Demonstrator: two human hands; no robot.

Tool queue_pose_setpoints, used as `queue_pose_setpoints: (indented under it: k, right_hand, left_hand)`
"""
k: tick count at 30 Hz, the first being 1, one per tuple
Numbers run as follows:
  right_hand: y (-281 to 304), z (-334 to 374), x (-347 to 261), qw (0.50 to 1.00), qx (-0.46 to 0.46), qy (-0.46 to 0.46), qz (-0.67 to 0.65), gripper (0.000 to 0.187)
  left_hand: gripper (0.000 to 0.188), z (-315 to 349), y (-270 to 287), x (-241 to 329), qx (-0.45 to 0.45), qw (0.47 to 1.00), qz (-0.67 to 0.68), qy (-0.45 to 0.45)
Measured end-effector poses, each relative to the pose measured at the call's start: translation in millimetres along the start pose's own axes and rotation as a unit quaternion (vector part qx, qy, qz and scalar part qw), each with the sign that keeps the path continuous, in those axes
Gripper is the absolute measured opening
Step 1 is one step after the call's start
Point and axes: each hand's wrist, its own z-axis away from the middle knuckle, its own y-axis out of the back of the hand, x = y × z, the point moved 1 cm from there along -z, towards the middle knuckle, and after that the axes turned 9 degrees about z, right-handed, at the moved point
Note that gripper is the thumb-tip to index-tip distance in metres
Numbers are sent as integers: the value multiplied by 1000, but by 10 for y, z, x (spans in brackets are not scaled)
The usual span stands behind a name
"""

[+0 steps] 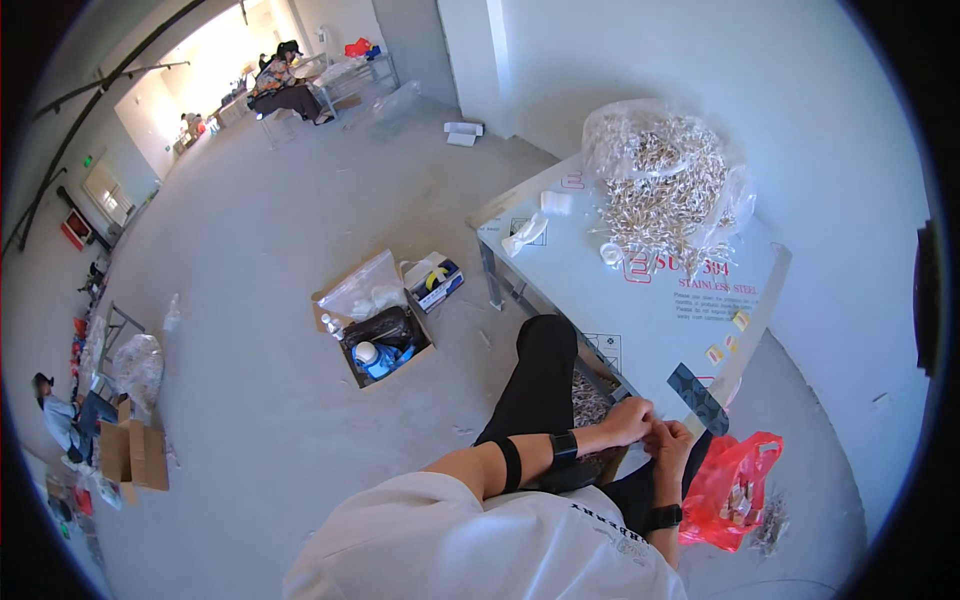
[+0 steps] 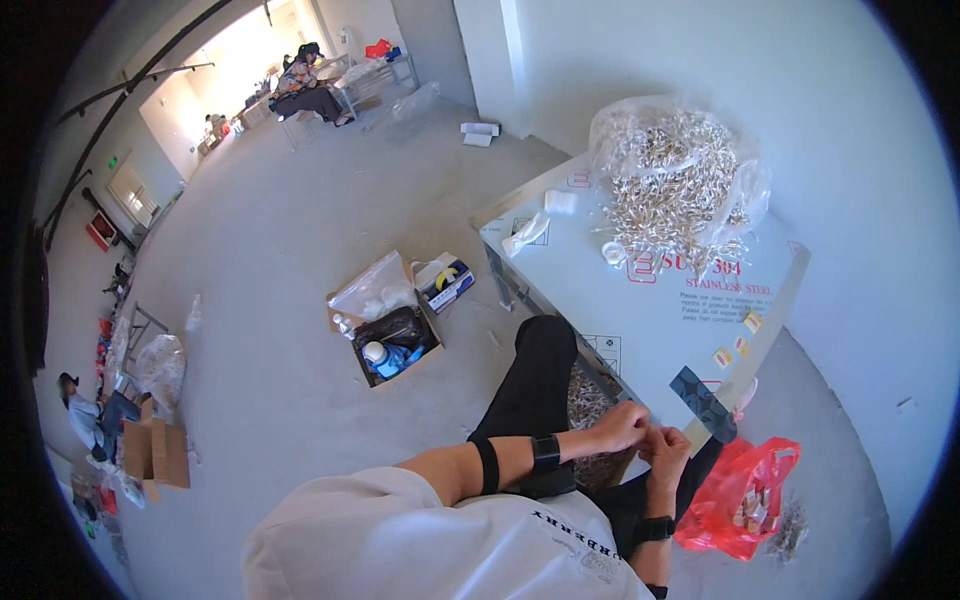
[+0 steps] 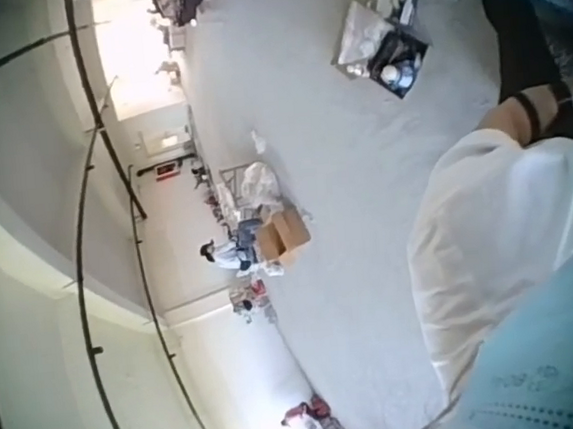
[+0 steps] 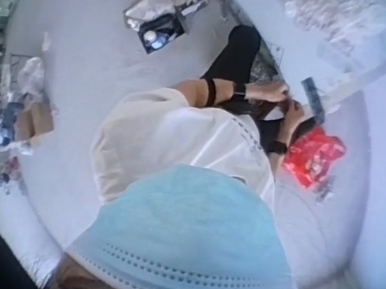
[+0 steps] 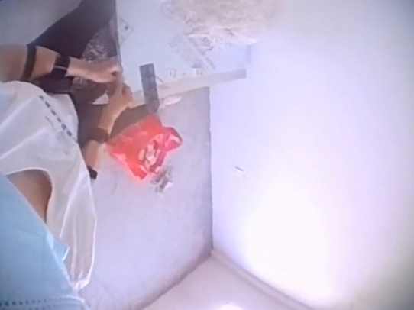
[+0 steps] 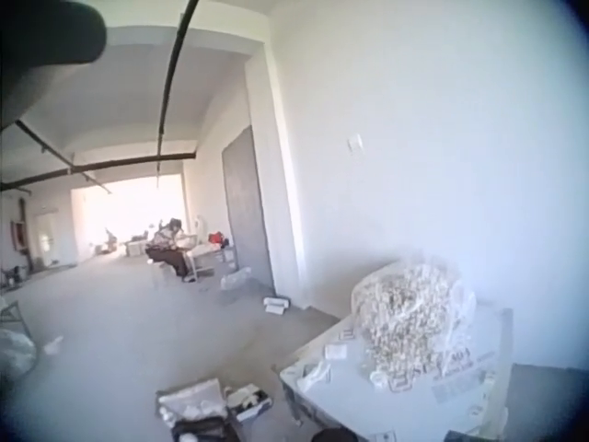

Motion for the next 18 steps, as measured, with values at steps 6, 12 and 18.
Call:
queue_pose_setpoints:
  k: [6, 12, 18]
  right_hand:
    - [-28, 6, 118, 998, -10, -40, -44, 14]
    - [45, -24, 146, 998, -32, -12, -44, 15]
    - [42, -68, 221, 999, -41, 22, -25, 18]
  left_hand:
    - [17, 48, 75, 56, -80, 995, 17, 58]
    - [20, 11, 53, 12, -108, 988, 95, 61]
    - [22, 21, 109, 48, -143, 919, 263, 255]
